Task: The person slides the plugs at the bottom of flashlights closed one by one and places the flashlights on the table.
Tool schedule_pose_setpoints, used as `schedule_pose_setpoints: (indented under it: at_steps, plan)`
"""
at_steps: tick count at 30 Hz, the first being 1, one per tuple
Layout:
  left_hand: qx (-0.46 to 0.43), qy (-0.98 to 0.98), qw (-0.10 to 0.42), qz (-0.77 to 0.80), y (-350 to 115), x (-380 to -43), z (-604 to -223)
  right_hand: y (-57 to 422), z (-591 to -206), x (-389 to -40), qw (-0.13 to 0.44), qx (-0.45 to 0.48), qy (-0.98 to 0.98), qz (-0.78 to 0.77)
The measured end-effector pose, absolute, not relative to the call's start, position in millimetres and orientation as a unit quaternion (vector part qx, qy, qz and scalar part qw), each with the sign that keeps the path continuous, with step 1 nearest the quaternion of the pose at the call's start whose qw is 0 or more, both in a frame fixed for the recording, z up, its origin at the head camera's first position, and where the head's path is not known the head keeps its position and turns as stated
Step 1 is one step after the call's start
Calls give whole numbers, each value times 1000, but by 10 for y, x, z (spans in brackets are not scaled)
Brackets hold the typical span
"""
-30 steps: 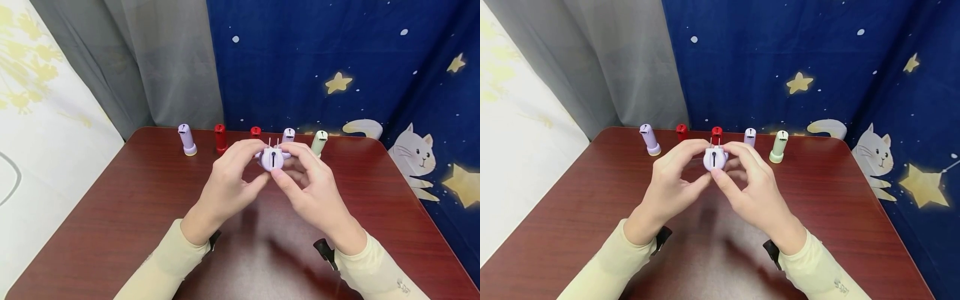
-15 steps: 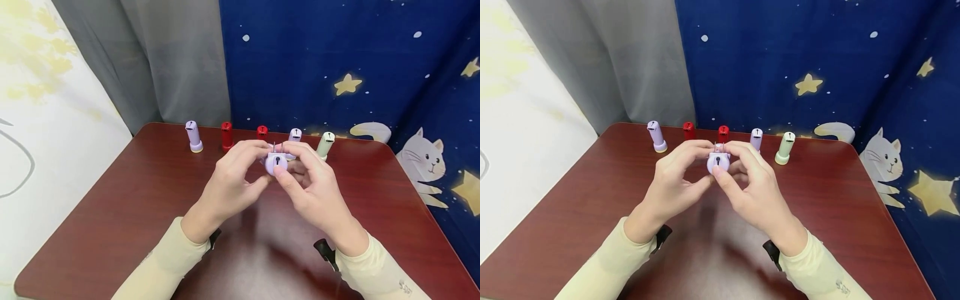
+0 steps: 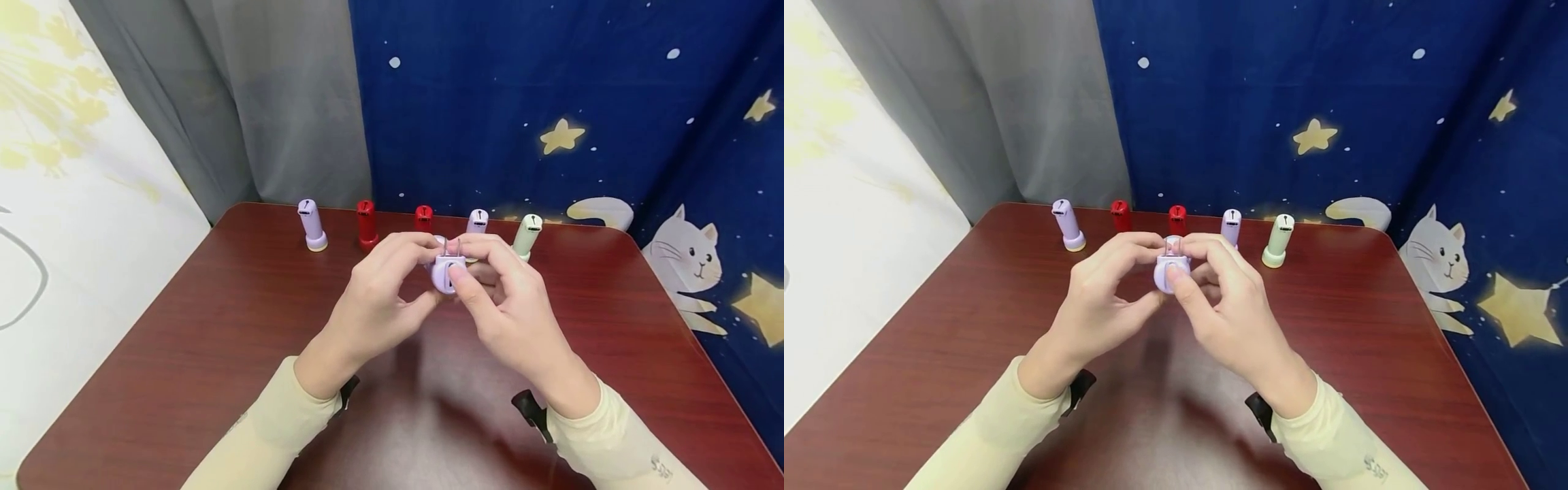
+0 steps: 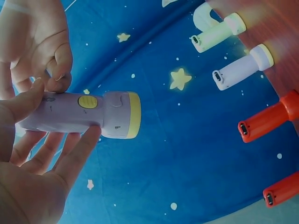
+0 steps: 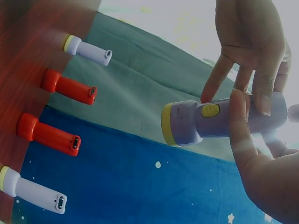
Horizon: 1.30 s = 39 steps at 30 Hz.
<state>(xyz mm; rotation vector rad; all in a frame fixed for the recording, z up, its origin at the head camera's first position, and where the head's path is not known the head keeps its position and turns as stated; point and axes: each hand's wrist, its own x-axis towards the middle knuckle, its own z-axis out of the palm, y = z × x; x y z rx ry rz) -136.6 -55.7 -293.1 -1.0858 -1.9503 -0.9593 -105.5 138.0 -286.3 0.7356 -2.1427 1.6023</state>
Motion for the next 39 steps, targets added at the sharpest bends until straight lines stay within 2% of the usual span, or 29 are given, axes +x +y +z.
schedule_pose_setpoints:
  at_steps: [24,39]
  plan:
    - [-436,-734,370,-366,-492,-1362,-2905,1395,-2844,-1015,188,254,-749,583]
    - [-433,-728,386,-364,-449,-1336,-2922,1422,-2824,-962,154,241,-746,602]
